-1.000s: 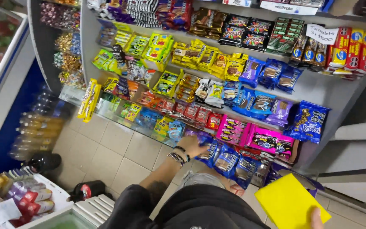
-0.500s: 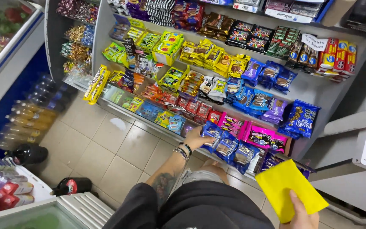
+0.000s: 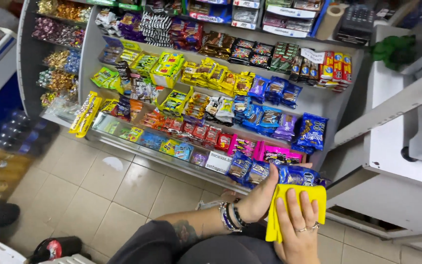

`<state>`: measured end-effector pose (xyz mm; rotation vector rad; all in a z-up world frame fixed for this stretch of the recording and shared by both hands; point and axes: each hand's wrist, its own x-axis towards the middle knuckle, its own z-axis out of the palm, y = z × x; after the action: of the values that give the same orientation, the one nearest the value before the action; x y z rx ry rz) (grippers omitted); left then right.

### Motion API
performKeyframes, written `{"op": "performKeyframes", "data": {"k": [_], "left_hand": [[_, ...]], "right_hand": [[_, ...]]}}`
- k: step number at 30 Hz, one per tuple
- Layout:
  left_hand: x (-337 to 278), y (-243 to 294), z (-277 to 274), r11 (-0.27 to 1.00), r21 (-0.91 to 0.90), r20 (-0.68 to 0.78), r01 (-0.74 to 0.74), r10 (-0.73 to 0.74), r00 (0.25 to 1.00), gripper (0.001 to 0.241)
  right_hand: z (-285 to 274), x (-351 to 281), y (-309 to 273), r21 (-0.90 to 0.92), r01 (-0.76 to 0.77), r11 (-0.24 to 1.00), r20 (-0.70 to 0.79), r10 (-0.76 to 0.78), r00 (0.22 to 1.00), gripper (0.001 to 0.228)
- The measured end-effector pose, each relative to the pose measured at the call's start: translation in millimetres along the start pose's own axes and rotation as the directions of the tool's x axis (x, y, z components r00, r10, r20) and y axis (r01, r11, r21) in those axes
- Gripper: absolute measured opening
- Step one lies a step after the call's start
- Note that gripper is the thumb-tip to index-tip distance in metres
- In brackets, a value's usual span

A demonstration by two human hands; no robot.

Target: Organizing chocolate bars on a retail display shelf and wiping the shelf with a cleaning cloth.

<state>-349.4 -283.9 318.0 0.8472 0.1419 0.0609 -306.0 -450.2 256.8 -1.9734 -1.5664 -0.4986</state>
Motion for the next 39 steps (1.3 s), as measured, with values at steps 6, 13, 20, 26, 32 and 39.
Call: {"op": "performKeyframes", "data": {"k": [6, 13, 20, 26, 32, 39], "left_hand": [[-10.4, -22.6, 6.2, 0.737, 0.653, 0.083, -0.176, 0.162, 0.983, 0.087], [-15.7, 3.9, 30.0, 0.759, 0.64, 0.044, -0.12, 0.119, 0.992, 0.089], [3.6, -48.5, -23.7, 0.484, 0.841, 0.185, -0.24, 0.158, 0.97, 0.041], [13.8, 9.4, -12.0, 0.96, -0.236, -0.326, 0.149, -0.223, 0.919, 0.083], [1.1, 6.2, -7.8, 0.983, -0.102, -0.075, 0.153, -0.161, 0.984, 0.047], [-8.6, 10.3, 28.6, 0.923, 0.385, -0.112, -0.028, 0.077, 0.991, 0.074]], "right_hand": [[-24.2, 11.7, -4.3, 0.041, -0.167, 0.985, -0.104, 0.17, 0.98, 0.058], [-31.4, 11.3, -9.2, 0.209, -0.344, 0.915, -0.029, 0.358, 0.933, 0.062], [-29.4, 6.2, -14.9, -0.047, 0.026, 0.999, 0.029, -0.025, 0.999, 0.053], [-50.2, 7.8, -21.6, 0.261, 0.064, 0.963, 0.07, -0.085, 0.994, 0.081], [-57.5, 54.6, -32.6, 0.861, -0.499, -0.099, 0.149, 0.987, 0.062, 0.077], [-27.1, 22.4, -25.9, 0.772, -0.262, -0.579, 0.608, 0.793, 0.035, 0.065]]}}
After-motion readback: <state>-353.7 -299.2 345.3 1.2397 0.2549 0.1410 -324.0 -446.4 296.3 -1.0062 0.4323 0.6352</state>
